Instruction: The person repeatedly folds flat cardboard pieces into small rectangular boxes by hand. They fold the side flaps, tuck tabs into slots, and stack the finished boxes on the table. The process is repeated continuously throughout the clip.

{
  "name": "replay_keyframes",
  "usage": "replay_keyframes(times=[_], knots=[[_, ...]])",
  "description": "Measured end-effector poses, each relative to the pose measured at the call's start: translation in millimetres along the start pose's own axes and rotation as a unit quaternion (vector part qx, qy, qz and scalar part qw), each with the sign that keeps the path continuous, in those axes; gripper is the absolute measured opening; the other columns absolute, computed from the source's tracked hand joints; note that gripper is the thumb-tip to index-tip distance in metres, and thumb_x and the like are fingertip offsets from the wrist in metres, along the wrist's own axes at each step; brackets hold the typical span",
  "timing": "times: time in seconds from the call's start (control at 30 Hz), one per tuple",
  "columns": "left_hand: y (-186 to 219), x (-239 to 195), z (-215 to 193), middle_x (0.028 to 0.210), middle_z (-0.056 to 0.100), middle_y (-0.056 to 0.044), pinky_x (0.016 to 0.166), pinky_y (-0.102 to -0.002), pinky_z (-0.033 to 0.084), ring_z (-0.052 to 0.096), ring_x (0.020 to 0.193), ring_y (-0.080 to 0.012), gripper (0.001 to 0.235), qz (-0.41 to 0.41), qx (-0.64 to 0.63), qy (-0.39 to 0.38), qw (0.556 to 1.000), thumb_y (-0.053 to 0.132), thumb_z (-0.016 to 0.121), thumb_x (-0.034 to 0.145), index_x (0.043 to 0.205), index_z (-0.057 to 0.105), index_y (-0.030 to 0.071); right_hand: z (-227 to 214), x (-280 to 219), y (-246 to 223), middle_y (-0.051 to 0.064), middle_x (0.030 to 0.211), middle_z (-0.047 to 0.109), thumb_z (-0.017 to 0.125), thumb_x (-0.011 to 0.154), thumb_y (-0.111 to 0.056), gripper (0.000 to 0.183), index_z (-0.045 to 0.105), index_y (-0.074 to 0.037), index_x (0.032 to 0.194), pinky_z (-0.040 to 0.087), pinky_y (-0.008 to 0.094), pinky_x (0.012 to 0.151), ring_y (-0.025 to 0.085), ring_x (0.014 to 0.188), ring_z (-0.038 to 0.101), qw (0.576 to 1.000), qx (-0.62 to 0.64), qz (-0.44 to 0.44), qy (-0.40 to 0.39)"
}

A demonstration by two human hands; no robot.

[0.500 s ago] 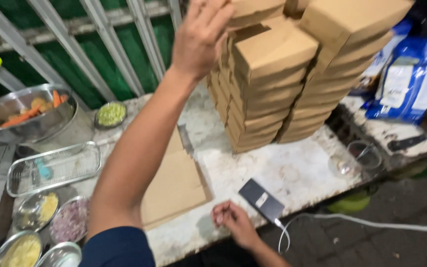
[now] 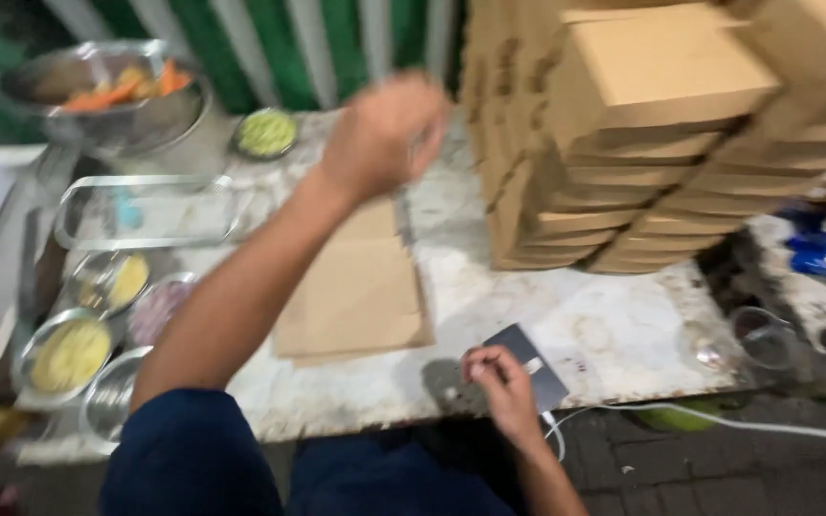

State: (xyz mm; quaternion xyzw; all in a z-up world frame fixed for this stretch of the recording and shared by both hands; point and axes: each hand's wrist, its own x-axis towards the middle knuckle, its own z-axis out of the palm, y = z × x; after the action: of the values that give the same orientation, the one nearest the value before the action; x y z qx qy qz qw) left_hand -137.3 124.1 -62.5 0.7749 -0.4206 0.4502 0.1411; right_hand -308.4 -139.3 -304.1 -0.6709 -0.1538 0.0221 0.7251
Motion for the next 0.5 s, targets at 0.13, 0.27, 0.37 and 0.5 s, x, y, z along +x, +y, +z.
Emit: replay_keyframes(times=[0.13, 0.27, 0.37, 0.5], knots=[[60, -172, -3, 0.103, 0.072, -0.017, 0.085, -0.049, 0.054, 0.068, 0.099, -0.0358, 0.027, -0.239, -0.068, -0.225, 0.942, 0.021, 0.073, 0.083, 0.104, 0.071, 0.004, 23, 49, 34, 0.011, 0.089, 0.067, 0.065, 0.092, -0.010, 0.011, 0.064, -0.001, 0.099, 0.049, 0.035, 0.082, 0.021, 0.086, 0.062, 0.990, -0.073, 0.104, 0.056], [121, -276, 15, 0.118, 0.068, -0.009, 0.099, -0.046, 0.048, 0.061, 0.118, -0.0285, 0.049, -0.318, -0.084, -0.340, 0.881, 0.040, 0.081, 0.074, 0.112, 0.070, 0.012, 55, 96, 46, 0.025, 0.108, 0.067, 0.067, 0.092, -0.014, 0.031, 0.060, 0.005, 0.116, 0.057, 0.047, 0.077, 0.039, 0.097, 0.068, 0.943, -0.327, 0.064, -0.014], [144, -297, 33, 0.126, 0.062, -0.008, 0.103, -0.051, 0.046, 0.055, 0.125, -0.0295, 0.060, -0.323, -0.048, -0.322, 0.889, 0.043, 0.084, 0.069, 0.119, 0.068, 0.013, 79, 120, 41, 0.025, 0.109, 0.064, 0.065, 0.093, -0.017, 0.041, 0.060, 0.006, 0.127, 0.058, 0.046, 0.077, 0.041, 0.095, 0.069, 0.906, -0.407, 0.098, -0.063], [149, -319, 65, 0.119, 0.062, -0.009, 0.090, -0.050, 0.055, 0.062, 0.114, -0.0339, 0.042, -0.309, -0.024, -0.280, 0.909, 0.026, 0.082, 0.077, 0.114, 0.068, 0.013, 94, 126, 51, 0.021, 0.109, 0.064, 0.059, 0.097, -0.018, 0.039, 0.062, 0.005, 0.129, 0.059, 0.040, 0.074, 0.035, 0.095, 0.070, 0.876, -0.459, 0.118, -0.091]])
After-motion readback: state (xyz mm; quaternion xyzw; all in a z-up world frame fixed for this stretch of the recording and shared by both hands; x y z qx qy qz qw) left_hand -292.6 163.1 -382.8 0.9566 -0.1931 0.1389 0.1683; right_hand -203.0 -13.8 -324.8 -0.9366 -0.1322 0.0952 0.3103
